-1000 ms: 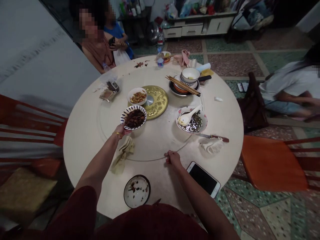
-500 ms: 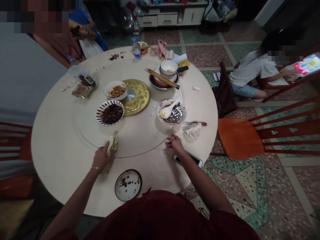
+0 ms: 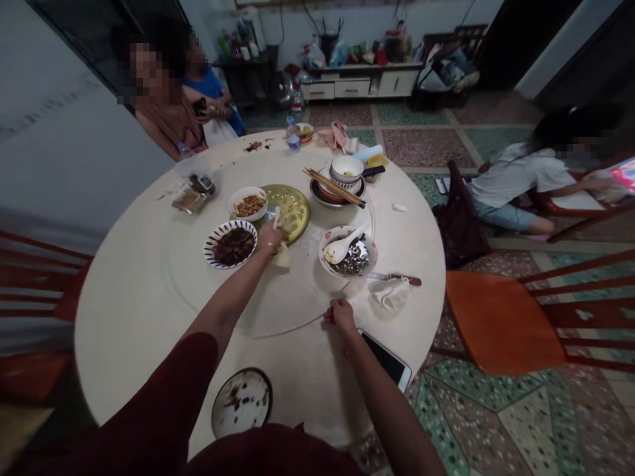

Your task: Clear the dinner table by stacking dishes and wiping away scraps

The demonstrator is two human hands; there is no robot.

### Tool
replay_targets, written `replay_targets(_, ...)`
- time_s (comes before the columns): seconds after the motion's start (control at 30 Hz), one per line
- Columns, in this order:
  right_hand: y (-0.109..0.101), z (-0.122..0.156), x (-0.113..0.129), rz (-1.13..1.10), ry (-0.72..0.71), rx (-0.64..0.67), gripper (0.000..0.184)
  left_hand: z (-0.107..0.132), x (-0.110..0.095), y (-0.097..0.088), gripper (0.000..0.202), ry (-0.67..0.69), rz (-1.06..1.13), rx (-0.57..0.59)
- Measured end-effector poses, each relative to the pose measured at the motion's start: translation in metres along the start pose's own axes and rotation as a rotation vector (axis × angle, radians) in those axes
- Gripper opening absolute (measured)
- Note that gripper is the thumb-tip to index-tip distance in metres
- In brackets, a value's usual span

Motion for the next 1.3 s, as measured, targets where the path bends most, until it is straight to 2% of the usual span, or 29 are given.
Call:
replay_targets(0.07, 0.000, -0.003, -0.002, 0.004, -0.007, 0.004, 0.015, -0.029, -0.015, 0.009, 0.050, -0.062, -0.077, -0.091)
replay_targets(0.17, -0.001, -0.006, -0.004, 0.010, -0.007, 0.001, 0.015, -0.053, -0.030, 0.032, 0.058, -0.100, -0.124, -0.094)
replay_targets(0.2, -0.001, -0.007, -0.004, 0.011, -0.005, 0.002, 0.015, -0.055, -0.034, 0.041, 0.058, -0.060, -0.153, -0.078)
replay_targets(0.27, -0.002, -0.008, -0.003, 0.014, 0.003, 0.001, 0.016, -0.053, -0.040, 0.058, 0.054, 0.109, -0.242, -0.040)
replay_targets(0.33, -0.004, -0.008, -0.001, 0.009, 0.017, -0.009, 0.015, -0.041, -0.039, 0.073, 0.050, 0.331, -0.360, 0.023)
replay_targets(0.4, -0.007, -0.009, 0.001, 0.004, 0.033, -0.014, 0.014, -0.018, -0.029, 0.085, 0.050, 0.521, -0.430, 0.117)
replay_targets(0.5, -0.008, -0.010, 0.001, 0.033, 0.056, 0.000, 0.013, 0.031, -0.009, 0.093, 0.050, 0.750, -0.415, 0.219)
replay_targets(0.6, -0.006, -0.008, -0.001, 0.055, 0.073, 0.000, 0.015, 0.086, 0.008, 0.094, 0.046, 0.924, -0.359, 0.285)
replay_targets(0.7, -0.003, -0.004, -0.005, 0.061, 0.075, 0.012, 0.015, 0.134, 0.021, 0.087, 0.043, 1.022, -0.320, 0.360)
replay_targets(0.87, 0.004, 0.002, -0.014, 0.052, 0.085, 0.044, 0.015, 0.198, 0.040, 0.068, 0.045, 1.086, -0.267, 0.545)
replay_targets(0.97, 0.009, 0.006, -0.019, 0.051, 0.083, 0.058, 0.018, 0.227, 0.048, 0.057, 0.044, 1.074, -0.227, 0.649)
replay_targets(1.03, 0.012, 0.009, -0.022, 0.057, 0.083, 0.066, 0.018, 0.237, 0.052, 0.046, 0.040, 1.026, -0.195, 0.719)
replay_targets(1.1, 0.014, 0.012, -0.026, 0.066, 0.085, 0.077, 0.019, 0.235, 0.056, 0.027, 0.036, 0.958, -0.118, 0.808)
replay_targets(1.17, 0.015, 0.015, -0.028, 0.069, 0.092, 0.094, 0.020, 0.219, 0.060, 0.001, 0.034, 0.841, 0.009, 0.823)
replay_targets(1.23, 0.014, 0.017, -0.029, 0.061, 0.097, 0.112, 0.020, 0.188, 0.067, -0.026, 0.040, 0.652, 0.127, 0.688)
replay_targets(1.3, 0.010, 0.017, -0.026, 0.041, 0.090, 0.113, 0.018, 0.153, 0.075, -0.042, 0.051, 0.447, 0.176, 0.476)
Point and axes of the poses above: each hand's wrist, its own z-axis away from the middle knuckle, its own y-axis out of the palm, x = y × z, the point moved 5 cm from there along -z, towards the middle knuckle, and after that the axes turned 9 degrees about -z, right-handed, at the moved point
